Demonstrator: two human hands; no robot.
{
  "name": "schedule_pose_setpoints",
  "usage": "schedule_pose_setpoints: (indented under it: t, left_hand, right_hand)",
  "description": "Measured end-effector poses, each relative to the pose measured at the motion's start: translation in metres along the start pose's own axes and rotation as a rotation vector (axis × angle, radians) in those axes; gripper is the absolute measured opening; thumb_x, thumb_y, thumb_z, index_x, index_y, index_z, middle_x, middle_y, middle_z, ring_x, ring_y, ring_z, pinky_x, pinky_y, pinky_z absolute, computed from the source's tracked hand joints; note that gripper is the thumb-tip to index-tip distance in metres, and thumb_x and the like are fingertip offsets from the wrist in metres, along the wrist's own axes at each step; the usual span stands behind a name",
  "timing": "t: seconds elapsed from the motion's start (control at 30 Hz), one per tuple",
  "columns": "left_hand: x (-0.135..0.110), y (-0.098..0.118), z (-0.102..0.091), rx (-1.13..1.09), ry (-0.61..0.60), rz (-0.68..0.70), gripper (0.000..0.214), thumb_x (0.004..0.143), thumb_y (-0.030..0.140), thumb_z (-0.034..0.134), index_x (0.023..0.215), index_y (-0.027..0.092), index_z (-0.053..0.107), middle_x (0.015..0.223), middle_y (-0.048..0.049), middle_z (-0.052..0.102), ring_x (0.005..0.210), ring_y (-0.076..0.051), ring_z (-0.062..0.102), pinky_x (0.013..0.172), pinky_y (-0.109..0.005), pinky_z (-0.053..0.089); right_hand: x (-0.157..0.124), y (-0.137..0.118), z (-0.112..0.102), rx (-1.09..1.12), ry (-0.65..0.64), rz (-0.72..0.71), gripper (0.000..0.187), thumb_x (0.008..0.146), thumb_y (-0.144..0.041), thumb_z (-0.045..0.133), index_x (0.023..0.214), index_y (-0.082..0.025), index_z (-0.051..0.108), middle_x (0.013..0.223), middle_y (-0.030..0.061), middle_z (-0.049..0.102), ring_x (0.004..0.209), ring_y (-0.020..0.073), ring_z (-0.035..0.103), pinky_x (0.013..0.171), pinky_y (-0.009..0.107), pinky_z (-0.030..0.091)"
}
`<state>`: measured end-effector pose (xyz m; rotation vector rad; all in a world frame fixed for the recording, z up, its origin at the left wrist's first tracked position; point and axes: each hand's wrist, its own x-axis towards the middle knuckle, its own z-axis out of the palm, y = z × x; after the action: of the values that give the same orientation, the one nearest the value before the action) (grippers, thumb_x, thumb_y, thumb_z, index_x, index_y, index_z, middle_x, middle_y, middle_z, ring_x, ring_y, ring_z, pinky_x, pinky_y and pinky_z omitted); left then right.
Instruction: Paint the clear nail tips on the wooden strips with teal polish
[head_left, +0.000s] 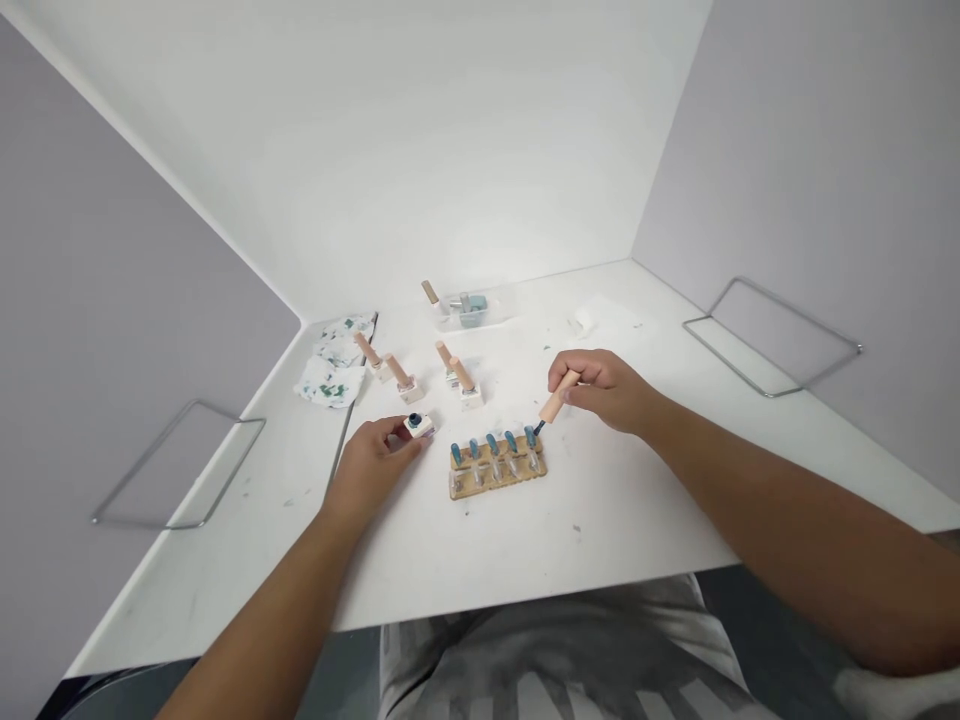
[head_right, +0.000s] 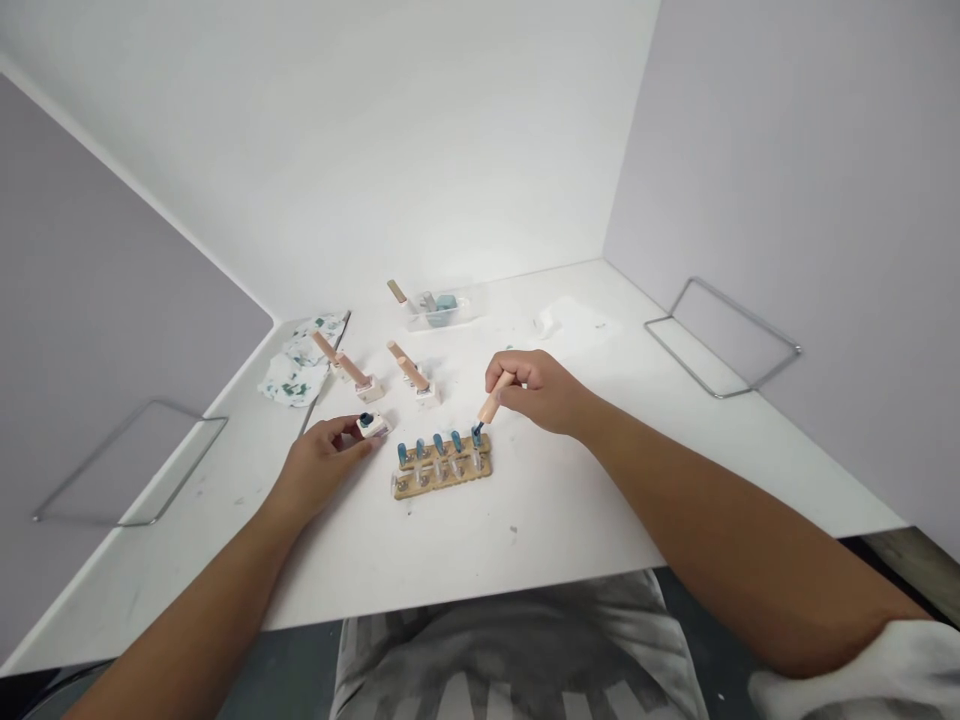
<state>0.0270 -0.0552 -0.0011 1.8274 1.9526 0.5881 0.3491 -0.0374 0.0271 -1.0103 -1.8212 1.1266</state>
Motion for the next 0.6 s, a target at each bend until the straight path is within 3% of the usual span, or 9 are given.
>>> schedule_pose_setpoints:
  t: [0.13, 0.2, 0.3, 0.4, 0.6]
  left_hand:
    - [-0.015, -0.004, -0.006, -0.026, 0.015, -0.032, 0.055, 0.070, 0.054, 0.062, 0.114, 0.021, 0.056, 0.098, -0.0062, 0.062, 0.080, -0.021, 0.050, 0.071, -0.032, 0.041]
    - [-0.026, -0.005, -0.010, -0.060, -0.002, -0.036, 0.049, 0.075, 0.052, 0.058, 0.111, 0.019, 0.056, 0.096, -0.0068, 0.063, 0.078, -0.020, 0.051, 0.070, -0.032, 0.042]
    - [-0.038, -0.001, -0.014, -0.135, -0.149, 0.010, 0.038, 0.078, 0.046, 0.056, 0.103, 0.019, 0.060, 0.088, -0.0060, 0.066, 0.073, -0.018, 0.055, 0.066, -0.030, 0.044]
    - [-0.035, 0.006, -0.014, -0.174, -0.281, 0.056, 0.036, 0.075, 0.043, 0.060, 0.102, 0.019, 0.064, 0.088, -0.0064, 0.067, 0.074, -0.019, 0.057, 0.067, -0.030, 0.046]
    - [-0.012, 0.017, -0.006, -0.176, -0.427, 0.104, 0.037, 0.074, 0.044, 0.060, 0.101, 0.020, 0.067, 0.076, -0.0033, 0.063, 0.067, -0.018, 0.055, 0.058, -0.029, 0.042]
  right_hand:
    - [-0.002, 0.000, 0.000, 0.017, 0.009, -0.004, 0.007, 0.072, -0.015, 0.048, 0.073, -0.018, 0.054, 0.062, -0.0023, 0.054, 0.053, 0.0081, 0.036, 0.049, 0.023, 0.029]
    - [-0.002, 0.003, -0.001, 0.027, 0.016, 0.002, 0.007, 0.071, -0.015, 0.048, 0.073, -0.018, 0.054, 0.062, -0.0022, 0.054, 0.052, 0.0083, 0.036, 0.049, 0.023, 0.029]
    - [-0.001, 0.009, -0.003, 0.037, 0.046, 0.016, 0.008, 0.070, -0.014, 0.048, 0.073, -0.018, 0.055, 0.060, -0.0026, 0.053, 0.050, 0.0080, 0.035, 0.047, 0.023, 0.027]
    - [-0.001, 0.012, -0.005, 0.042, 0.085, 0.022, 0.011, 0.070, -0.013, 0.048, 0.075, -0.018, 0.057, 0.058, -0.0027, 0.051, 0.049, 0.0077, 0.035, 0.046, 0.023, 0.026]
    - [-0.002, 0.009, -0.007, 0.035, 0.119, 0.027, 0.012, 0.071, -0.012, 0.048, 0.075, -0.018, 0.058, 0.058, -0.0023, 0.050, 0.050, 0.0078, 0.036, 0.046, 0.023, 0.027]
